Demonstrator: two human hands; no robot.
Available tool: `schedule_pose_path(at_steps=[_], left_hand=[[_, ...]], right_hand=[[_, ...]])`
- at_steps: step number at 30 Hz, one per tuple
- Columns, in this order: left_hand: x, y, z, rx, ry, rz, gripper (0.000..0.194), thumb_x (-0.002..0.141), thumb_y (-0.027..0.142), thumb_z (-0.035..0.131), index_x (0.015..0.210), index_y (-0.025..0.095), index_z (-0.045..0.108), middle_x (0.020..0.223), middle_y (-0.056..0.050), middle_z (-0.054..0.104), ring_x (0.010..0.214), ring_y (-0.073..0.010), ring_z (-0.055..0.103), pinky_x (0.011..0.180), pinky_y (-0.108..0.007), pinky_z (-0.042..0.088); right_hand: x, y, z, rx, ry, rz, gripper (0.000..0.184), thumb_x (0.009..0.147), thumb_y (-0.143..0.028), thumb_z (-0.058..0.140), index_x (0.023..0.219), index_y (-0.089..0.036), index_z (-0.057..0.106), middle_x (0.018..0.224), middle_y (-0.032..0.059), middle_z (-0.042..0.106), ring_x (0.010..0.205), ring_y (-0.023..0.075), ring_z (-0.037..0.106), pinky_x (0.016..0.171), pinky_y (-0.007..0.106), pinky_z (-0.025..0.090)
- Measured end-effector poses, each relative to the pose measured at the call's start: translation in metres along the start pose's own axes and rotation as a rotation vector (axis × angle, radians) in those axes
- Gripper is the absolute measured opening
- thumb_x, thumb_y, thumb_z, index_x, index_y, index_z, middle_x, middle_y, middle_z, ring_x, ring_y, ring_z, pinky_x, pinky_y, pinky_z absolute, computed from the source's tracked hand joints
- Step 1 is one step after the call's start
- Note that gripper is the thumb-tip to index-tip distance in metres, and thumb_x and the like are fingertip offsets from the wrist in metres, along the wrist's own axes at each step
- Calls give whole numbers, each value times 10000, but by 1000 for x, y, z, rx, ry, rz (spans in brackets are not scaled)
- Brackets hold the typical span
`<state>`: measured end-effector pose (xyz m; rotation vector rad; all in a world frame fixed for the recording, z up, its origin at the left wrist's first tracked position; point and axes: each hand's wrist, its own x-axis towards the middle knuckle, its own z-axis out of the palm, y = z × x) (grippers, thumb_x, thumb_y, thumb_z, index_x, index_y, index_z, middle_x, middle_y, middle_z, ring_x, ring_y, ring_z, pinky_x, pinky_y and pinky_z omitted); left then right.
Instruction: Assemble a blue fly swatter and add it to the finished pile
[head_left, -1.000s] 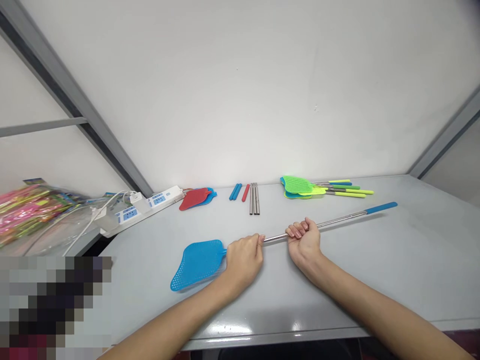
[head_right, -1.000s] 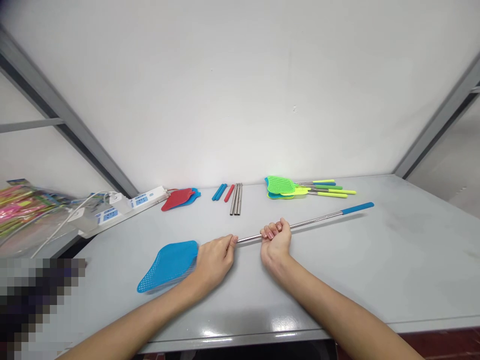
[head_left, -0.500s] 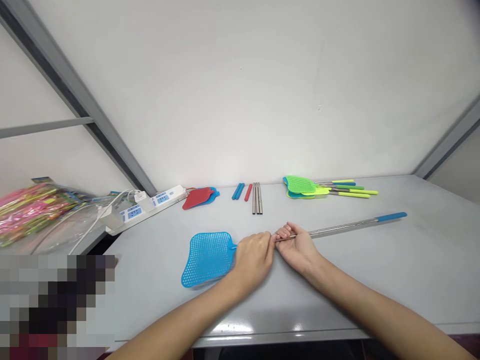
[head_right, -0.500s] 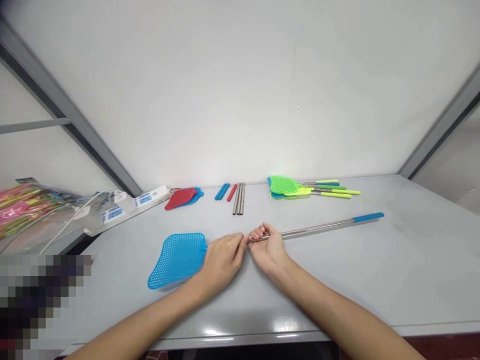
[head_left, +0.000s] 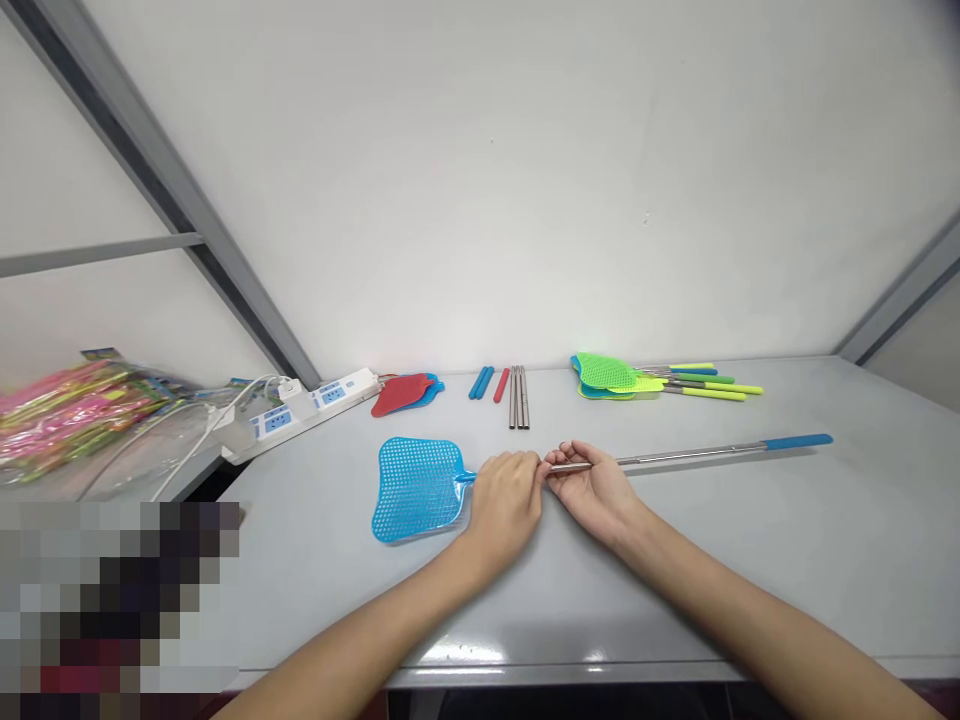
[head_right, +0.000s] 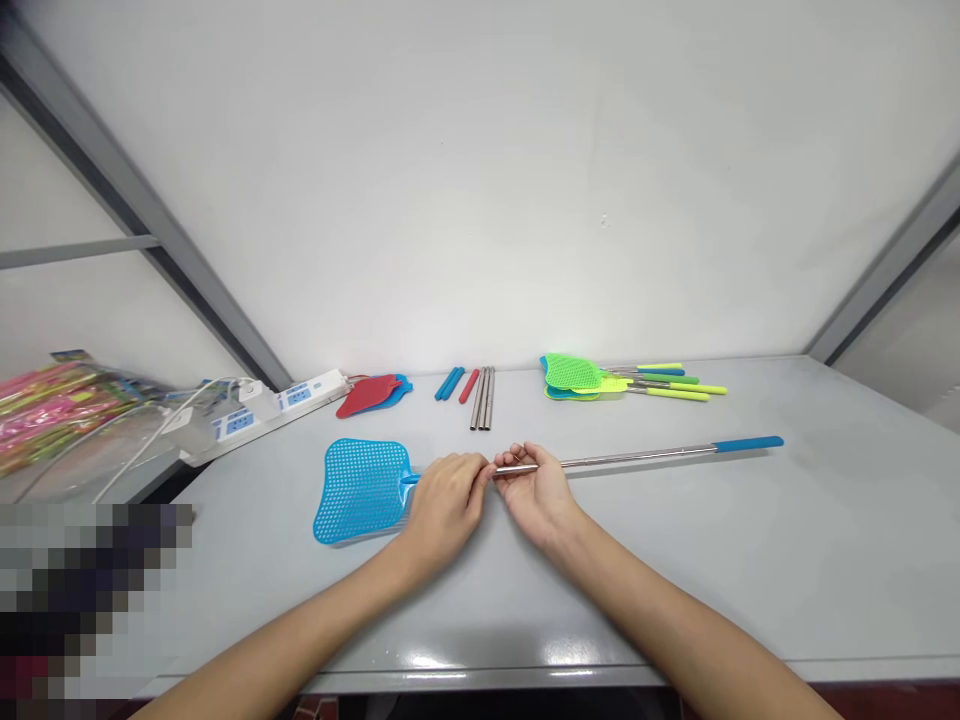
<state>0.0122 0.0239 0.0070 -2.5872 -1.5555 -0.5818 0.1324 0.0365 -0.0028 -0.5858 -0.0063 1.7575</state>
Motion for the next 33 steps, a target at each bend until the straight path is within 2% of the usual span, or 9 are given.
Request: schedule_pose_path(at_steps=[6, 17, 33], left_hand=[[1, -2, -1, -65, 15, 25, 259, 853, 294, 276, 727, 183, 474, 730, -22, 555, 687, -156, 458, 614, -284, 312], [0, 2, -8, -122, 21, 7, 196, 853, 262, 279, 813, 184, 454, 811, -22, 551, 757, -153, 449, 717, -316, 262], [2, -1, -4, -127, 6, 19, 206, 858, 286, 261, 807, 182, 430, 802, -13, 530, 751, -147, 443, 696, -303, 254]], right_hand=[[0, 0, 0, 31, 22, 16, 129, 759, -156, 357, 648, -138, 421, 581, 22, 443, 581, 127, 480, 539, 251, 446], [-3, -2, 5, 72, -25, 23, 179, 777, -178, 327, 639, -146, 437, 572, 24, 458, 566, 124, 491, 509, 255, 442], [-1, -3, 2, 101, 12, 54, 165, 778, -194, 327, 666, -147, 438, 580, 22, 448, 558, 120, 486, 501, 251, 447]])
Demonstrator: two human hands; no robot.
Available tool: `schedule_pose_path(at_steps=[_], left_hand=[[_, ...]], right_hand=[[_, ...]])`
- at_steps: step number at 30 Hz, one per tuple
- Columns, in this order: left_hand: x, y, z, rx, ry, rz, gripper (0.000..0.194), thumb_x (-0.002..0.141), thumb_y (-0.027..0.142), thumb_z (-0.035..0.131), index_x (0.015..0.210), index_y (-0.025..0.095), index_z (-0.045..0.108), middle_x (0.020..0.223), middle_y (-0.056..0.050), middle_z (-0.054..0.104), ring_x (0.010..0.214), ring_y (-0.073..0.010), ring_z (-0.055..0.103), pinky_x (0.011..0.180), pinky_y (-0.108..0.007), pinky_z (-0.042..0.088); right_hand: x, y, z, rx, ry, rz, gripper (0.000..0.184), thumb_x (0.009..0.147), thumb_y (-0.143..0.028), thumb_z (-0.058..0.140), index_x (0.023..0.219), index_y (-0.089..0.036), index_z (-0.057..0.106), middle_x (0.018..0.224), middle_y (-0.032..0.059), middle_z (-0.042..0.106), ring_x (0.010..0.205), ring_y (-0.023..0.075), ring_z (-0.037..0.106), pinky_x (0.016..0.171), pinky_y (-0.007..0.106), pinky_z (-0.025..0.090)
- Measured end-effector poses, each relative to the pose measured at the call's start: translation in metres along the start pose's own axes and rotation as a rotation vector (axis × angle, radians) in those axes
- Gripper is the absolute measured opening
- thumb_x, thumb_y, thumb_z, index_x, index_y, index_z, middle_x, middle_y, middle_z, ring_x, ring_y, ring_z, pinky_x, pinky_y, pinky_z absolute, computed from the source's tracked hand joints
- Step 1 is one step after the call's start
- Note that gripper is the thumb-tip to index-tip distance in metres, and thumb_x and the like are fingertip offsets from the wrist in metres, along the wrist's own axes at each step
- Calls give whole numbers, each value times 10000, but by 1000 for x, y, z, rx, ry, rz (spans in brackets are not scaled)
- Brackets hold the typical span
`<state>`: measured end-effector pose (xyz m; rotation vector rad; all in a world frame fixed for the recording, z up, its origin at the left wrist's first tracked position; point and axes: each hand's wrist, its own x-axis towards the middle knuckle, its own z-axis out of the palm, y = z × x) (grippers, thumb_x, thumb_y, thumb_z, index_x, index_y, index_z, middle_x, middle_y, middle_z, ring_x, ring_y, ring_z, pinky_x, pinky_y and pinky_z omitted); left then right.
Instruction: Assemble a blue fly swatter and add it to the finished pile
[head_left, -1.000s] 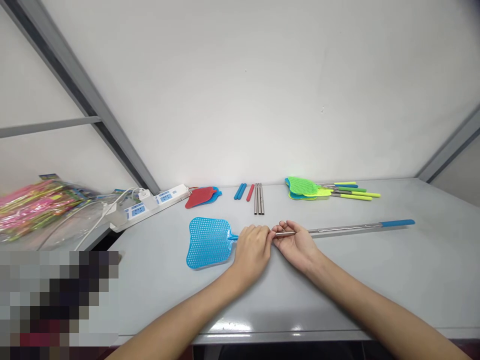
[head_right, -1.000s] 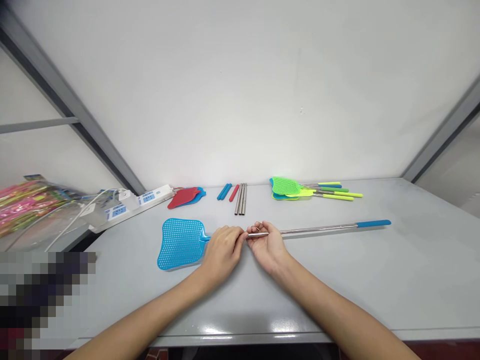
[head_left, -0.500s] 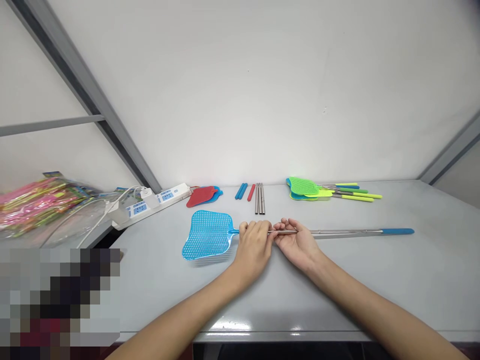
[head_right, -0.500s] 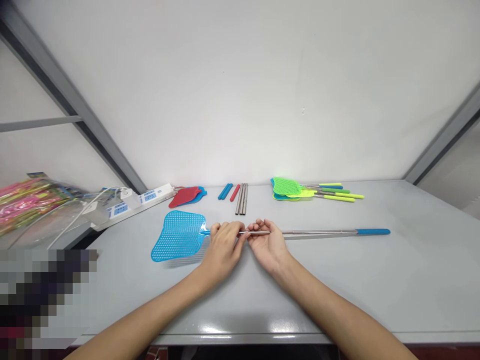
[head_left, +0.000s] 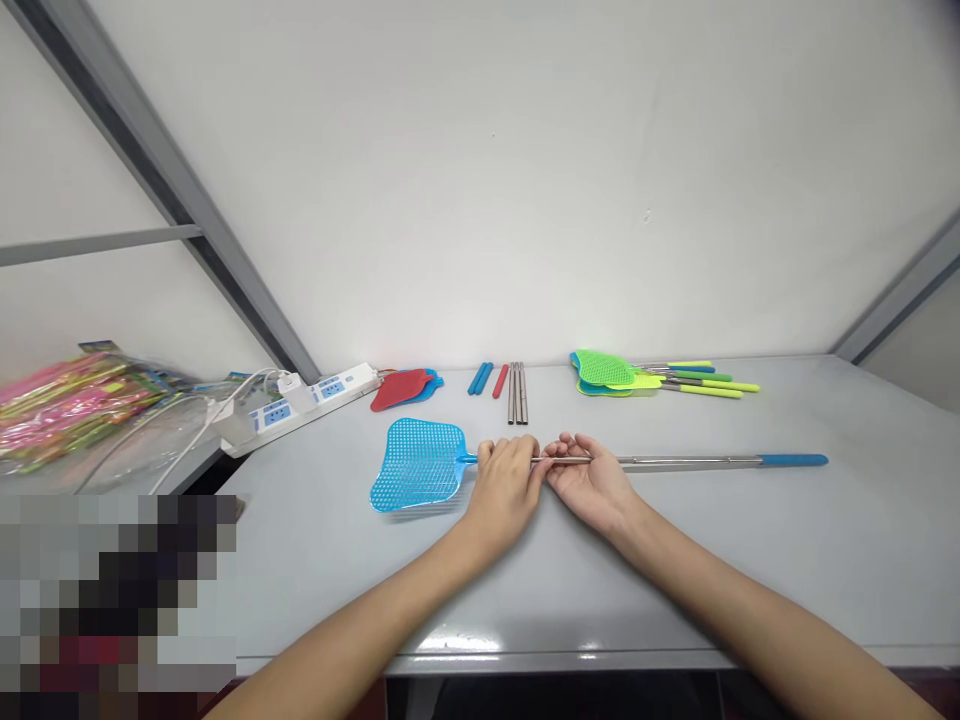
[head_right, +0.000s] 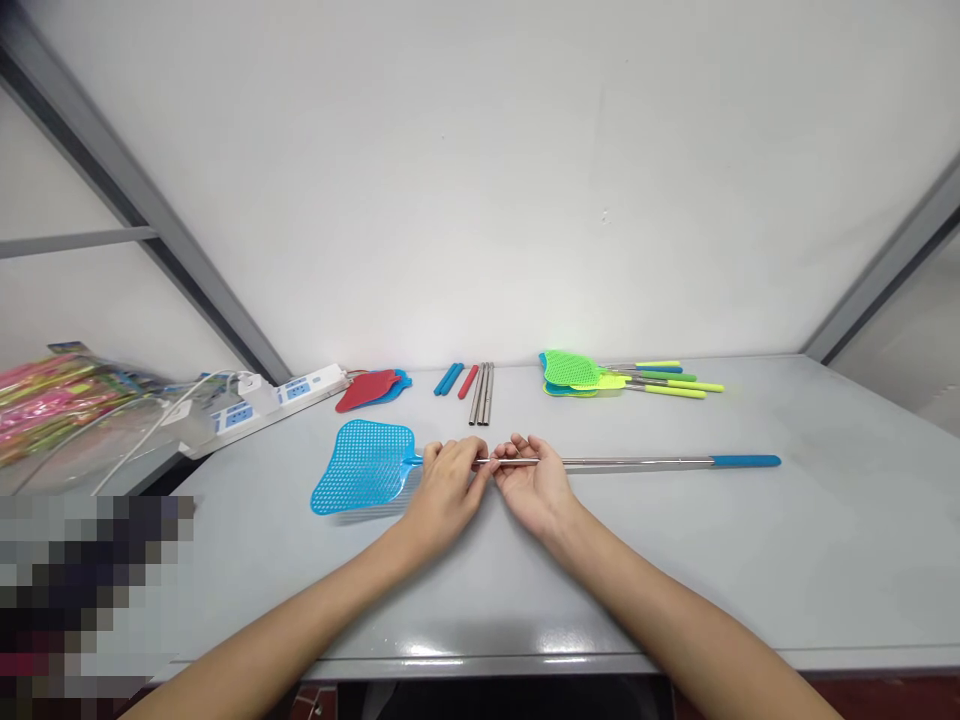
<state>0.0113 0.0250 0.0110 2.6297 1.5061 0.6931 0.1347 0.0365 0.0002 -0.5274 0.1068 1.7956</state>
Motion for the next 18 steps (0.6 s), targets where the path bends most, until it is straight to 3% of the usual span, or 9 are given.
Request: schedule_pose_path(at_steps=[18], left_hand=[[-1, 2, 1, -51, 26, -10, 164, 845, 253, 298, 808, 194, 446, 809, -2, 539, 772, -147, 448, 708, -299, 262]], right_hand=[[-2, 1, -1, -30, 22, 15, 145, 771, -219, 326, 705, -148, 434, 575, 21, 441, 567, 135, 500, 508, 262, 454]])
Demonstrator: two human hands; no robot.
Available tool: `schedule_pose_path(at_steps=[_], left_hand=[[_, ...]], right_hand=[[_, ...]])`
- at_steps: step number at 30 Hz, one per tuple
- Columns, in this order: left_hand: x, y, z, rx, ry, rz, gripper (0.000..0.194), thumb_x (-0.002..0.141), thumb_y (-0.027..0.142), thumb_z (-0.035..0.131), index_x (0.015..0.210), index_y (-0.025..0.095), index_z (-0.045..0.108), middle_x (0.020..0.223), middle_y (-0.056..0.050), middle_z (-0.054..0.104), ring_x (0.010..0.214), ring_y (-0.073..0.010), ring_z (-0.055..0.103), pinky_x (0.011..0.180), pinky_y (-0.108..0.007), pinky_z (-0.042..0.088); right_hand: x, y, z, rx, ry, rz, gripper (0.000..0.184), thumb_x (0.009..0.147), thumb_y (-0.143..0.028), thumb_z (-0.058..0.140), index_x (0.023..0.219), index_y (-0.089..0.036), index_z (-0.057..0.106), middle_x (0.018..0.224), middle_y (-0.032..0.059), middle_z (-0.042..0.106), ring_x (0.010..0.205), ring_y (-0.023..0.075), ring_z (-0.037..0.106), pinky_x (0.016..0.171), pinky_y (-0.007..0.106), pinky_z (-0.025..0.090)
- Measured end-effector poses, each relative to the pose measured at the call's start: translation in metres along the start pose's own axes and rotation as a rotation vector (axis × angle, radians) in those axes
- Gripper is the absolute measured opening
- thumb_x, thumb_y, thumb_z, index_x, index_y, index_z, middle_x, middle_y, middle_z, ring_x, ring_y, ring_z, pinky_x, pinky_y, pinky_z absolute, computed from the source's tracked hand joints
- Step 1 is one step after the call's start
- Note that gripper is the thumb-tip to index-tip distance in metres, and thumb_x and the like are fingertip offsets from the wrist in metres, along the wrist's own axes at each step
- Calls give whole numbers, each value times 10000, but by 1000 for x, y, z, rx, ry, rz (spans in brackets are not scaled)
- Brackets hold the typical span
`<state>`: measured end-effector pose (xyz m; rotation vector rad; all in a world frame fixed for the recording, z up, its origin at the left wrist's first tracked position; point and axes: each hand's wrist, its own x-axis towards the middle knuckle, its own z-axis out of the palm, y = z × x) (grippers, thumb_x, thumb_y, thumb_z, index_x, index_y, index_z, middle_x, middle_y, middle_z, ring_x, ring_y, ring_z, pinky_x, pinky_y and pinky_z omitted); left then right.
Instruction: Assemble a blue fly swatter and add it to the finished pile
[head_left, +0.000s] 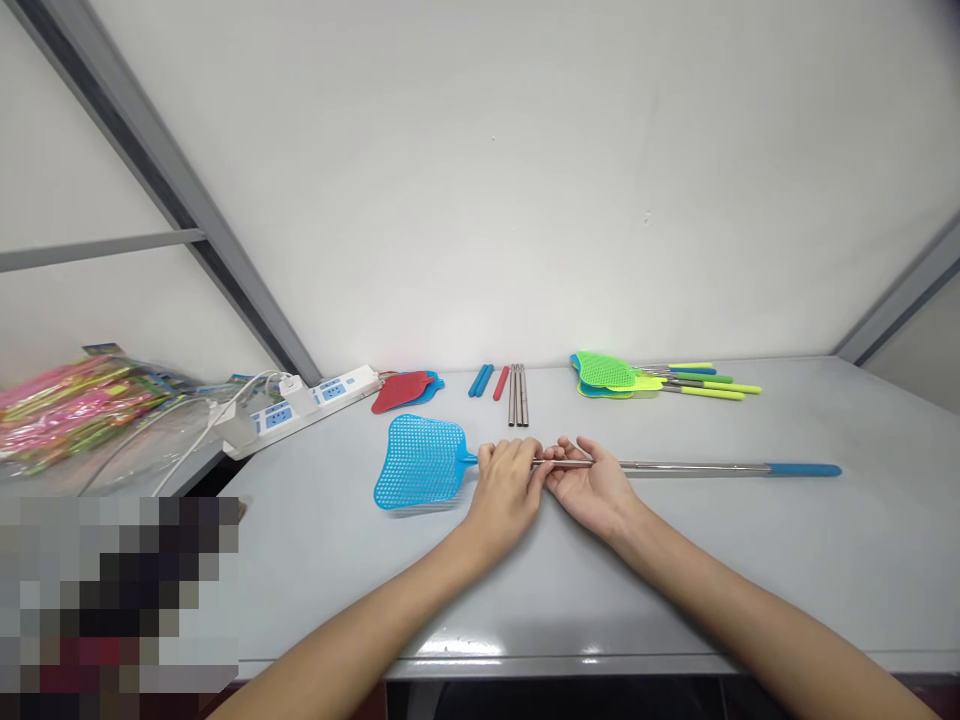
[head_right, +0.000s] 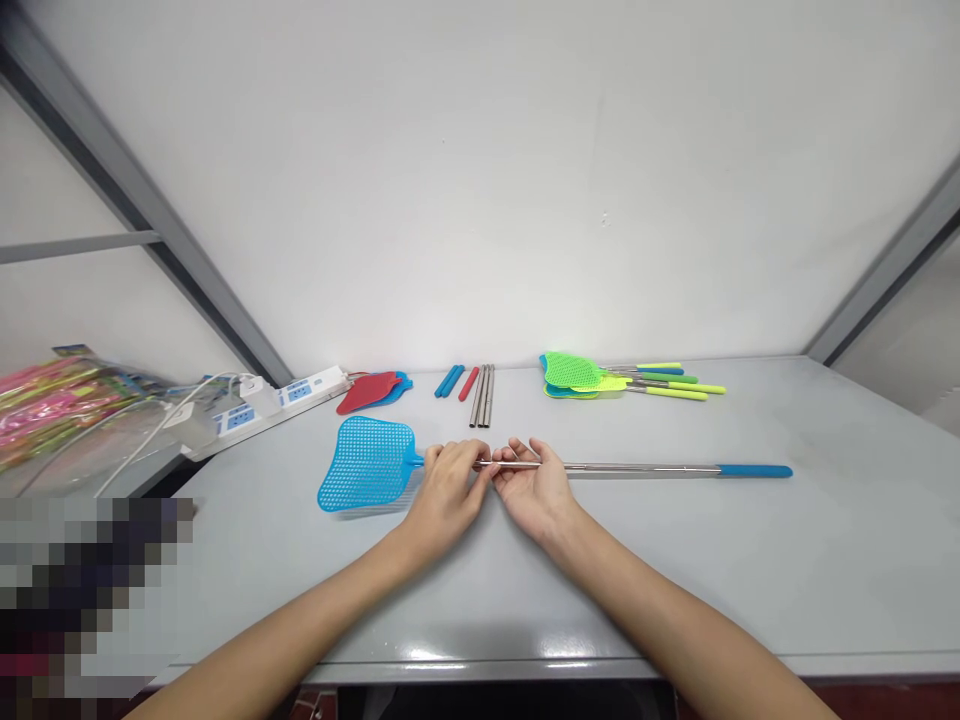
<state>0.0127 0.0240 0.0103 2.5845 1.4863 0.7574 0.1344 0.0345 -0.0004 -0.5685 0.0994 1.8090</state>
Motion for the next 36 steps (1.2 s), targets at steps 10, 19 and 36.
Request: schedule_pose_path(at_steps=[10, 19, 36], left_hand=[[-1, 1, 0, -31, -7, -12, 162, 842, 239, 307, 814, 199, 461, 824, -3, 549, 790, -149, 451, 713, -302, 256], [-1, 0, 2, -30, -4, 2, 139, 841, 243, 319, 812, 198, 447, 812, 9, 537, 787, -143, 443, 711, -298, 257], [2, -6, 1, -91, 10, -13, 147, 844, 253, 307, 791, 197, 433, 809, 5, 528, 774, -143, 450, 699, -290, 296]], right_hand=[[0, 1, 0, -12, 4, 6, 132, 763, -212, 330, 704, -152, 432, 558, 15, 439, 554, 134, 500, 508, 259, 453], [0, 0, -1, 0, 1, 11, 121, 754, -204, 341, 704, -143, 432, 582, 24, 430, 568, 132, 483, 503, 252, 445], [-3, 5, -2, -521, -137, -4, 183, 741, -238, 366, 703, -127, 507, 589, 49, 520, 546, 146, 519, 507, 266, 437]])
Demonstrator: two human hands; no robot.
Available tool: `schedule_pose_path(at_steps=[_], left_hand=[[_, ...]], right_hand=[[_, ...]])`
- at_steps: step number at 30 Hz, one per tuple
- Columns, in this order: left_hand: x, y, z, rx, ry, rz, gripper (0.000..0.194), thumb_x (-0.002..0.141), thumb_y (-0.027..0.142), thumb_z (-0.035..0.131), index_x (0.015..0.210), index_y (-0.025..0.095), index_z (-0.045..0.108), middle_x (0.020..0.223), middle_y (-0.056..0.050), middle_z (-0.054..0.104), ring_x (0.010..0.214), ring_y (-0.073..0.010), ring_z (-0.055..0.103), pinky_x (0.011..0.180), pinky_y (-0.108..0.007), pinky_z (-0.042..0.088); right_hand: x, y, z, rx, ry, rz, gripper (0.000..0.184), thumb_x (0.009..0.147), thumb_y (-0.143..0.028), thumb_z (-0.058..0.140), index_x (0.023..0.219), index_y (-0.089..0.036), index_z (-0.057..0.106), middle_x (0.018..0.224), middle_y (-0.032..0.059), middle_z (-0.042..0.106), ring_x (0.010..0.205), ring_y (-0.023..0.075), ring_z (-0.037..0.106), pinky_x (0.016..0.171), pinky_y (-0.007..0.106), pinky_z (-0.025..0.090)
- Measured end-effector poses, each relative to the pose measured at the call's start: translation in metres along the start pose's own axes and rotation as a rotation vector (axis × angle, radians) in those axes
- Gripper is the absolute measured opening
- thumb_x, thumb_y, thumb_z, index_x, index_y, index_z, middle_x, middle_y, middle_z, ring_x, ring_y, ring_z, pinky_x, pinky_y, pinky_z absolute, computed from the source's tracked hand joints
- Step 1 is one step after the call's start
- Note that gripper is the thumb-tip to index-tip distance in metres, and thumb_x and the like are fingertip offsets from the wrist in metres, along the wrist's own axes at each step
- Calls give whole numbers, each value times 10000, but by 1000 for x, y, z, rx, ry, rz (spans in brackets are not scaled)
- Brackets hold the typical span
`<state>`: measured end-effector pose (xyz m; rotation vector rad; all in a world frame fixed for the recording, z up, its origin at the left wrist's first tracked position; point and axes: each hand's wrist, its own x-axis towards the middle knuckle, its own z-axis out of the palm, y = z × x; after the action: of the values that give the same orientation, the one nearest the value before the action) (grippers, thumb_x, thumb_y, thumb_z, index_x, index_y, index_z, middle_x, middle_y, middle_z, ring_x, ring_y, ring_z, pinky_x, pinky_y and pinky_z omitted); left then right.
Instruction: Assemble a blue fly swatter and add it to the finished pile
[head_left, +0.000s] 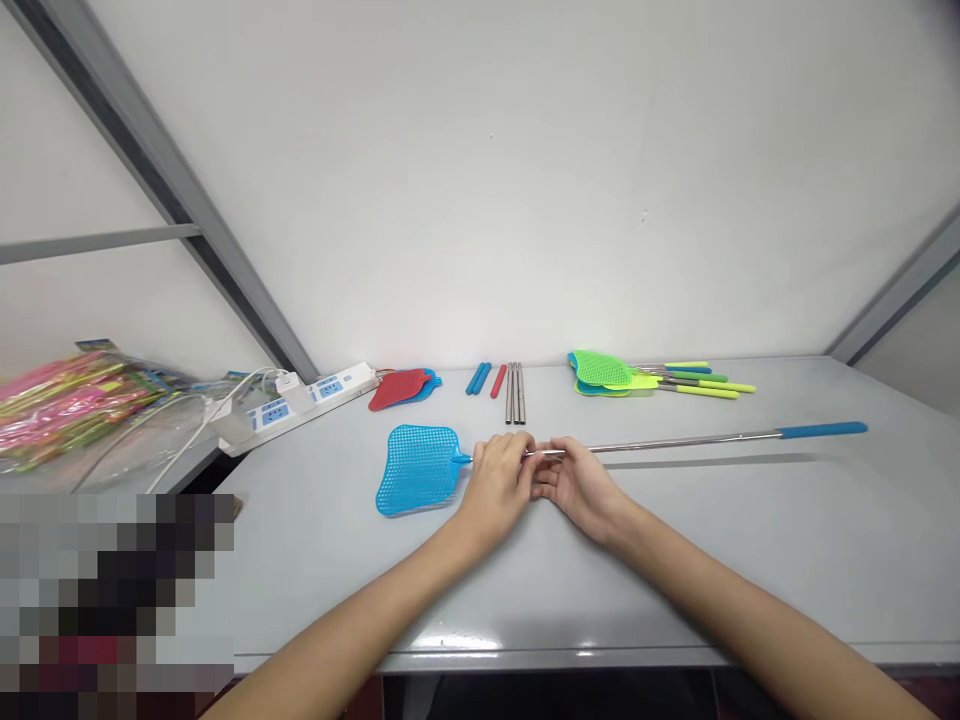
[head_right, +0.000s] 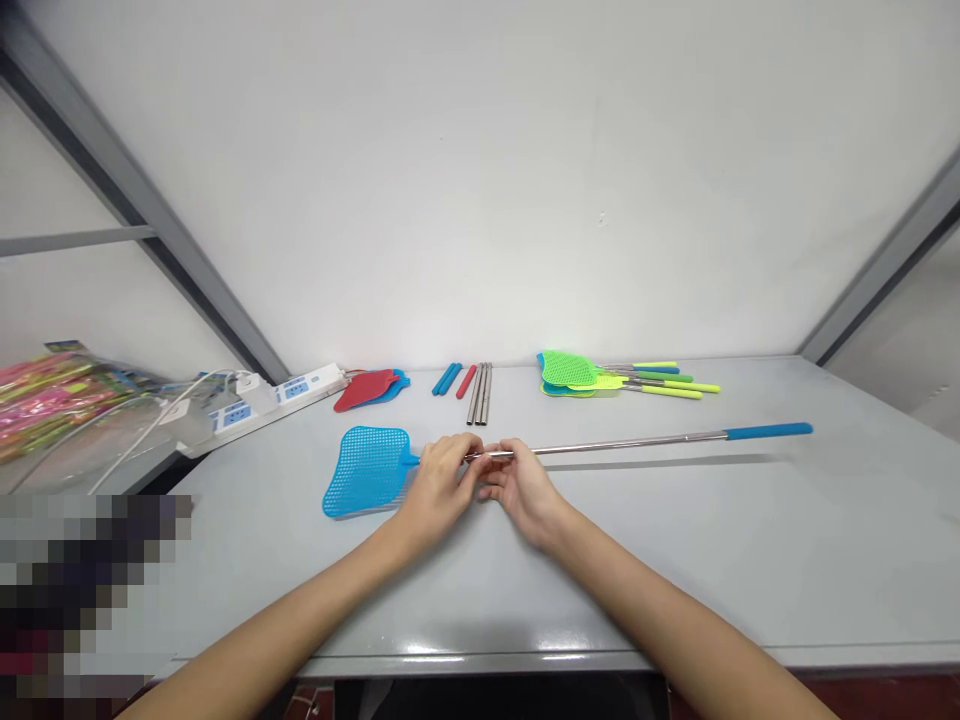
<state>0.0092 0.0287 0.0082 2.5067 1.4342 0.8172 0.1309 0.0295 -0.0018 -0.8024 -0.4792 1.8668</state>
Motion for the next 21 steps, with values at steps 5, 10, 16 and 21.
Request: schedule_pose_path(at_steps=[5, 10, 16, 21], left_hand=[[1, 1, -4, -35, -9, 20, 169, 846, 267, 294, 778, 194, 430, 795, -3, 524, 752, -139, 450, 687, -277, 319], [7, -4, -11, 37, 3, 48, 217, 842, 316, 299, 773, 193, 464, 797, -6, 546, 753, -142, 467, 683, -278, 311], [15, -25, -17, 276, 8, -27, 426, 775, 506, 330, 561, 164, 466, 608, -33, 551, 623, -163, 480, 676, -327, 273], [19, -28, -21, 323, 20, -11, 446, 790, 496, 306, 526, 162, 439, 564, -26, 538, 566, -145, 468, 647, -313, 268]], right_hand=[[3, 4, -1, -251, -54, 42, 312, 755, -331, 307, 620, -129, 503, 501, 28, 465, 458, 135, 465, 412, 252, 383], [5, -1, 0, -318, -5, -28, 278, 752, -351, 372, 652, -131, 509, 542, 9, 462, 466, 101, 456, 437, 222, 364], [0, -5, 4, -334, 50, -52, 250, 735, -384, 465, 679, -145, 512, 540, -15, 445, 468, 83, 428, 459, 214, 343], [6, -10, -3, -367, 26, -114, 265, 698, -392, 518, 615, -140, 532, 528, -18, 446, 461, 78, 408, 470, 222, 326]])
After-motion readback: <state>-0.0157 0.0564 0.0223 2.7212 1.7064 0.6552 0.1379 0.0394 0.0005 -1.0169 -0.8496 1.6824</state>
